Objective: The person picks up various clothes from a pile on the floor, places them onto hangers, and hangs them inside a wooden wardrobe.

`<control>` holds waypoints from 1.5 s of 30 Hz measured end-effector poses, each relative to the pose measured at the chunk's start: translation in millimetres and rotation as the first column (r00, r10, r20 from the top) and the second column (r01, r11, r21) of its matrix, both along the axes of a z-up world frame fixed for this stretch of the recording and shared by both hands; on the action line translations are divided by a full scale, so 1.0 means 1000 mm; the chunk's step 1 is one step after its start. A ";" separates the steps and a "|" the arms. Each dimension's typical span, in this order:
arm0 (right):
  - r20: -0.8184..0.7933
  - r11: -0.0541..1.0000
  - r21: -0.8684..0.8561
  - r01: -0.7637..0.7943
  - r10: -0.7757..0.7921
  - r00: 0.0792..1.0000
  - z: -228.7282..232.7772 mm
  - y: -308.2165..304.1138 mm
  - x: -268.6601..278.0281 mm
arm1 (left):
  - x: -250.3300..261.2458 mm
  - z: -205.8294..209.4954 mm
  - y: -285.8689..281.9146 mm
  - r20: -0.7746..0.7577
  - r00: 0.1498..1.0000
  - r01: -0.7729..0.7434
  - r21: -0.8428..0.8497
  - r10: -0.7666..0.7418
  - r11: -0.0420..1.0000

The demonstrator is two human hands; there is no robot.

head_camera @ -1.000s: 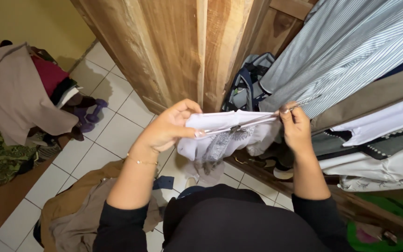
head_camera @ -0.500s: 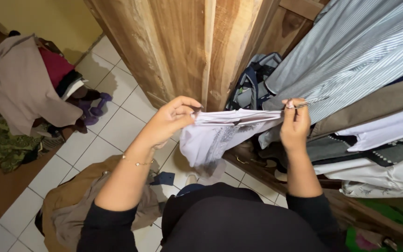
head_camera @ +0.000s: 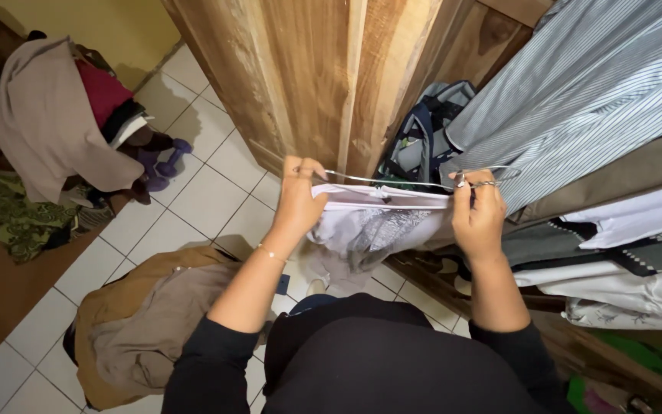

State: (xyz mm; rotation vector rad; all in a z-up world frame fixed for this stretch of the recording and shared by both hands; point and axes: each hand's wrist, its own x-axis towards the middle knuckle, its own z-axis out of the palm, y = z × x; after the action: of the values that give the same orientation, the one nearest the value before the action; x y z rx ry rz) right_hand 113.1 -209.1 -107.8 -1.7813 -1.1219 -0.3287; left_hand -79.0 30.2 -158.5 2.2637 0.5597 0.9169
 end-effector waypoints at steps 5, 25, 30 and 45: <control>-0.003 0.998 -0.042 -0.054 0.054 0.999 -0.014 -0.001 -0.003 | 0.001 -0.028 -0.004 -0.228 0.929 -0.283 0.078 0.293 0.956; -0.113 0.994 -0.018 -0.111 0.108 0.988 -0.025 -0.023 0.011 | -0.029 -0.013 0.003 0.520 0.851 0.497 -0.843 -0.076 -0.203; -0.101 0.991 -0.006 -0.131 0.129 0.986 -0.028 -0.021 0.011 | -0.042 -0.024 0.019 0.386 0.900 0.373 -0.923 -0.203 -0.098; -0.138 0.992 0.020 -0.125 0.127 0.982 -0.033 -0.022 0.016 | -0.048 -0.024 0.035 0.314 0.914 0.298 -0.949 -0.255 -0.101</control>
State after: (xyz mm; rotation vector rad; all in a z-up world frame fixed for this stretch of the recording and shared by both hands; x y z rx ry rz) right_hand 128.8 -231.3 -140.4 -1.6875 -1.1244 -0.1318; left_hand -126.9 65.1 -182.6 0.8105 0.4316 0.0628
